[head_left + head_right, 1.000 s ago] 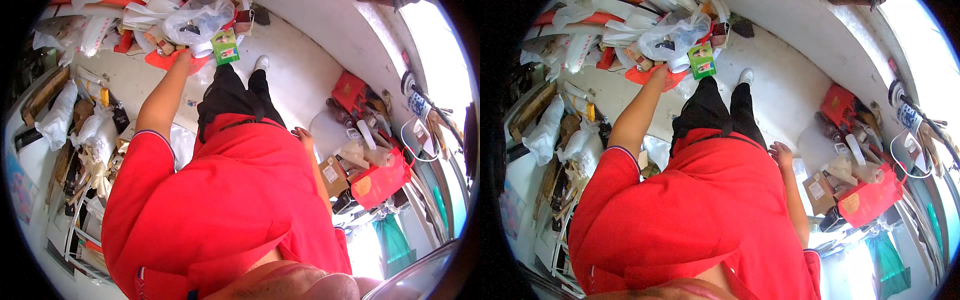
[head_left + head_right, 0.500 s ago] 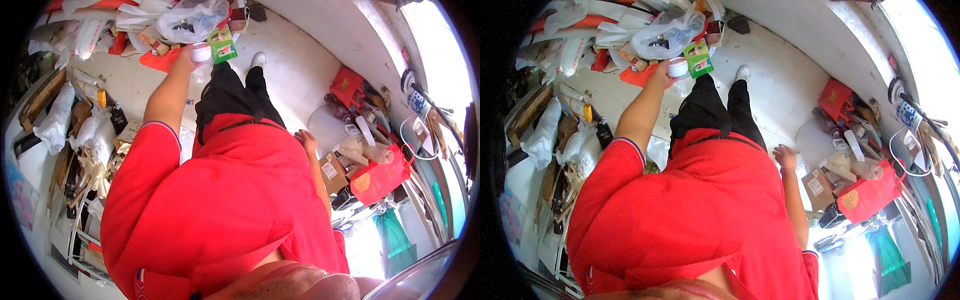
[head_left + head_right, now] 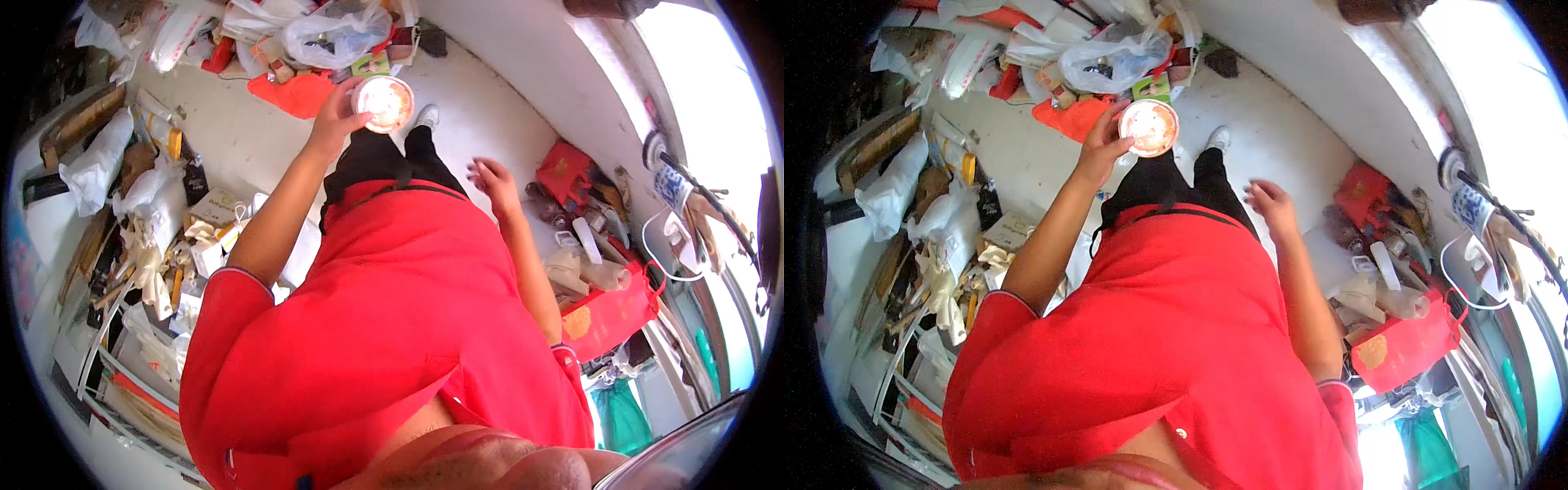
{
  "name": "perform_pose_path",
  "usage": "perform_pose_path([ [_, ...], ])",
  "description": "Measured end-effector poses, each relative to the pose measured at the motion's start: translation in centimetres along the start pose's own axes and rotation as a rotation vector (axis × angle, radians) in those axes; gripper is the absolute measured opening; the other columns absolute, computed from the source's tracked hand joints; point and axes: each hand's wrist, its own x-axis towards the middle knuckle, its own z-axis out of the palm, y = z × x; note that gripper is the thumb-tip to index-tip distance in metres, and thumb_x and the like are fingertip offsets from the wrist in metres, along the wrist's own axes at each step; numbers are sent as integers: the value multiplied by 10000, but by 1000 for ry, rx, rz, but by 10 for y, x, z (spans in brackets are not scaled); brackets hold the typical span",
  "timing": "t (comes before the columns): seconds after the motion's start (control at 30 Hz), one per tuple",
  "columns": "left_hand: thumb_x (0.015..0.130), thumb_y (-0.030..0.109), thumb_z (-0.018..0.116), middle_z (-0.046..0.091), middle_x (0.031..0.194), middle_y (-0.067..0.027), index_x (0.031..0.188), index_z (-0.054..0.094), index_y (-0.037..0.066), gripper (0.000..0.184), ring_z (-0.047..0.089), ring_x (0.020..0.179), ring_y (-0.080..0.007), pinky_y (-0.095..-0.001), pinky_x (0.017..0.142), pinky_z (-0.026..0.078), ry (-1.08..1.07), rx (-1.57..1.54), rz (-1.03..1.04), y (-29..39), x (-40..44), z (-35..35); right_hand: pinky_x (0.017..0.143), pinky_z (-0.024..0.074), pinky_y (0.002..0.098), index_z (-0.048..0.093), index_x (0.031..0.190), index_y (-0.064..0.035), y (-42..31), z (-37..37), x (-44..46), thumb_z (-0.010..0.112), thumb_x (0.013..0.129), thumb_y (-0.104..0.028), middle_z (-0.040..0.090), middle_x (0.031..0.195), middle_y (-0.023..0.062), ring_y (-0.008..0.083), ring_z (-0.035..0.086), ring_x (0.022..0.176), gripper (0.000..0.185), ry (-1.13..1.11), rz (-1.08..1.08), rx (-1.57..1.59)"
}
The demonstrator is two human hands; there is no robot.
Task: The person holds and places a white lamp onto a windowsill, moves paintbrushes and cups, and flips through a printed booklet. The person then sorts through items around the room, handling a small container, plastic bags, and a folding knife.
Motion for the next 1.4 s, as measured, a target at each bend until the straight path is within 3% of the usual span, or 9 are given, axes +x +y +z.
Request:
perform_pose_path([
  [0.1, 712, 126, 761, 512, 1258, -138, 1380, 342, 23, 795, 486, 1190, -236, -347, 1028, 363, -160, -88, 83, 45, -16, 56, 832, 464, 290, 503, 1273, -1, -78, 31, -19, 572, 919, -299, 620, 1139, 107, 160, 616, 939, 468, -240, -206, -51],
  [0.2, 705, 180, 790, 503, 1273, -145, 1392, 325, 14, 846, 475, 1206, -239, -350, 1034, 355, -243, -113, 150, 67, -27, 94, 839, 462, 293, 445, 1323, 10, -122, 46, -41, 635, 873, -348, 590, 1150, 98, 171, 602, 976, 605, -474, -376, 88],
  [0.43, 713, 180, 793, 548, 1223, -141, 1390, 333, 16, 835, 506, 1169, -219, -343, 1006, 381, -300, -139, 123, 68, -33, 134, 920, 444, 316, 409, 1336, 44, -131, 29, -57, 700, 831, -303, 561, 1183, 98, 172, 562, 1059, 679, -453, -522, 98],
  [0.6, 744, 207, 779, 538, 1231, -143, 1403, 310, 25, 829, 507, 1160, -226, -340, 1006, 378, -374, -74, 79, 69, -27, 163, 683, 433, 215, 368, 1381, 5, -125, 9, -65, 693, 815, -375, 575, 1158, 48, 94, 550, 895, 755, -467, -505, 134],
  [0.77, 812, 259, 728, 511, 1249, -153, 1438, 239, 37, 824, 515, 1132, -203, -313, 961, 406, -416, 113, 9, 47, -17, 174, 567, 447, 212, 595, 1136, 13, -136, -8, -65, 663, 831, -277, 620, 812, 21, 72, 547, 646, 426, -168, -442, 190],
  [0.9, 898, 227, 600, 530, 1236, -170, 1390, 327, 9, 603, 614, 968, -190, -302, 889, 443, -365, 394, -76, 37, -20, 167, 465, 386, 211, 615, 897, -19, -181, -68, -33, 620, 861, -202, 552, 649, 15, 76, 489, 509, 187, 191, -522, 381],
  [1.0, 907, 202, 572, 596, 1146, -139, 1320, 420, 1, 484, 625, 917, -158, -260, 823, 454, -342, 374, -245, 37, -18, 154, 473, 387, 219, 606, 885, -3, -230, -101, -6, 621, 844, -196, 557, 684, 19, 83, 484, 518, 197, 385, -576, 262],
  [1.13, 912, 200, 554, 649, 1027, -109, 1207, 519, -12, 365, 637, 862, -144, -242, 753, 466, -288, 402, -295, 36, -21, 146, 526, 446, 209, 628, 1072, 17, -271, -124, 24, 652, 827, -283, 628, 783, 43, 84, 562, 584, 388, 426, -522, 24],
  [1.4, 929, 211, 526, 664, 993, -103, 1144, 565, 0, 304, 645, 839, -151, -256, 741, 470, -214, 394, -272, 37, -24, 128, 587, 550, 236, 608, 1140, 55, -274, -123, 61, 682, 802, -143, 660, 904, 104, 121, 633, 666, 398, 569, -598, 159],
])
